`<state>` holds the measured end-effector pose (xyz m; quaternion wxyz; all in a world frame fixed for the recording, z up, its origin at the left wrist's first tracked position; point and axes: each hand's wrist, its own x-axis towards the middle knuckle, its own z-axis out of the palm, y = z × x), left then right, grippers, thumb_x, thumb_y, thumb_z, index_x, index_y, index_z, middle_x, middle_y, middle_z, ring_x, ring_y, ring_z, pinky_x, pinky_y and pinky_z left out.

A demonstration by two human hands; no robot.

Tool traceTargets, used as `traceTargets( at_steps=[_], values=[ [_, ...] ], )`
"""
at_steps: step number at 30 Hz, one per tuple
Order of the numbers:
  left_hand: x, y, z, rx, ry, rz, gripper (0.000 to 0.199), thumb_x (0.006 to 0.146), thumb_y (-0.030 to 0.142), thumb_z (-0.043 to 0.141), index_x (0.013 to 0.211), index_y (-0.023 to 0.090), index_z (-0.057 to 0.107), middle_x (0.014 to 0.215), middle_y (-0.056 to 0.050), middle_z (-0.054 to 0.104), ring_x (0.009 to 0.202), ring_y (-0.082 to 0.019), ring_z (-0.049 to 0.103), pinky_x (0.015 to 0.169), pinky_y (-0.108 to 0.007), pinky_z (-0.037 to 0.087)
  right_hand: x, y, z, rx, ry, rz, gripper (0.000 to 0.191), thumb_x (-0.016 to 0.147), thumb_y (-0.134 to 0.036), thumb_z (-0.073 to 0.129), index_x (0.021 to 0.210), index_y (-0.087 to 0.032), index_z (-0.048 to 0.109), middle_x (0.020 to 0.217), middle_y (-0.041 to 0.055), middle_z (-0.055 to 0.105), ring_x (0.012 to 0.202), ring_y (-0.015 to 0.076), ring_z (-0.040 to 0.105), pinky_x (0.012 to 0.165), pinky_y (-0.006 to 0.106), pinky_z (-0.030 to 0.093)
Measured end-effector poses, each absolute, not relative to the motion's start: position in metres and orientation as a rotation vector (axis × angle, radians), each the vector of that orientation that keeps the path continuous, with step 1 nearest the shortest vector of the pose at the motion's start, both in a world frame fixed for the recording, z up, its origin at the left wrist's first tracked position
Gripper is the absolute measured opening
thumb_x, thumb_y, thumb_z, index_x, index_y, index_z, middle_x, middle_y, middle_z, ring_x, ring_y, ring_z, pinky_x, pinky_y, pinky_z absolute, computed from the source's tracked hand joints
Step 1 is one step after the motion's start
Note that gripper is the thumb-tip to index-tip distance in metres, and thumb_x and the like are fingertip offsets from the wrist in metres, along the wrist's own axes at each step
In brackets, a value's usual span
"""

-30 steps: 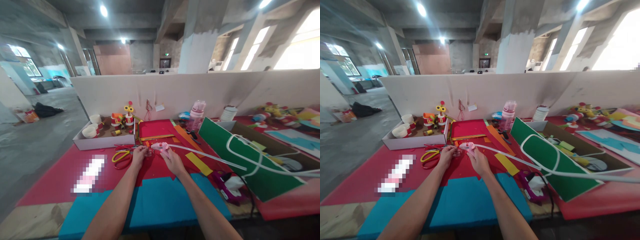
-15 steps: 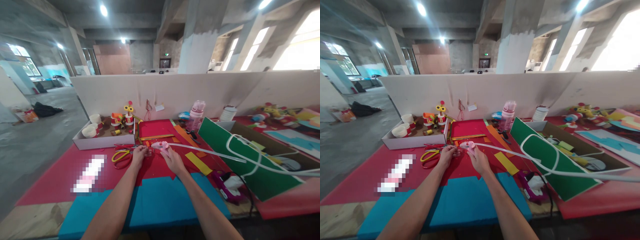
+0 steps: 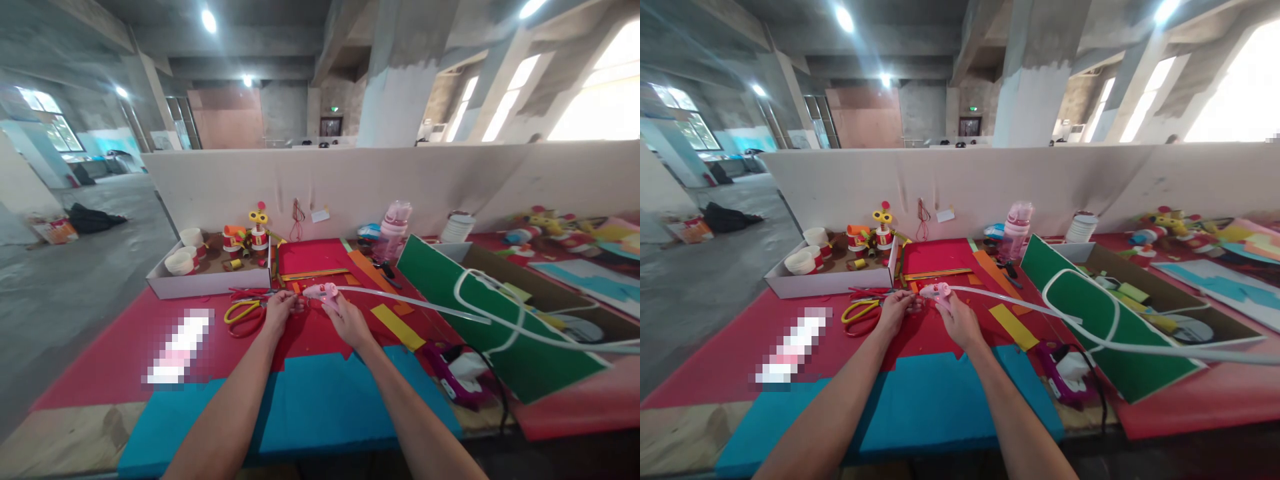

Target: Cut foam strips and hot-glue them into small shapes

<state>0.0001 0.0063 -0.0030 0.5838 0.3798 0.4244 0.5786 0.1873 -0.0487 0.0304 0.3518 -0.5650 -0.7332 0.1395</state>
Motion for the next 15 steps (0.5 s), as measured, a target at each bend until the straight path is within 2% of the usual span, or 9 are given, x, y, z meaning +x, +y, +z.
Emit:
traceTargets(
  at_steps=[15],
  values=[
    [-0.001, 0.006, -0.002, 0.881, 0.981, 1.363, 0.033, 0.057, 0.031, 0.078, 0.076, 0.014, 0.057, 0.064, -0.006, 0.068, 0.054, -0.015, 0.064, 0.056, -0.028, 0.052, 0.195, -0.039, 0.027, -1.417, -1.777, 0.424, 0.044, 0.087, -0.037, 0.050, 0.126, -0.018, 0.050, 0.089, 0.0107, 0.072, 0.081, 0.0252, 0.069, 0.067, 0.029, 0.049]
  ],
)
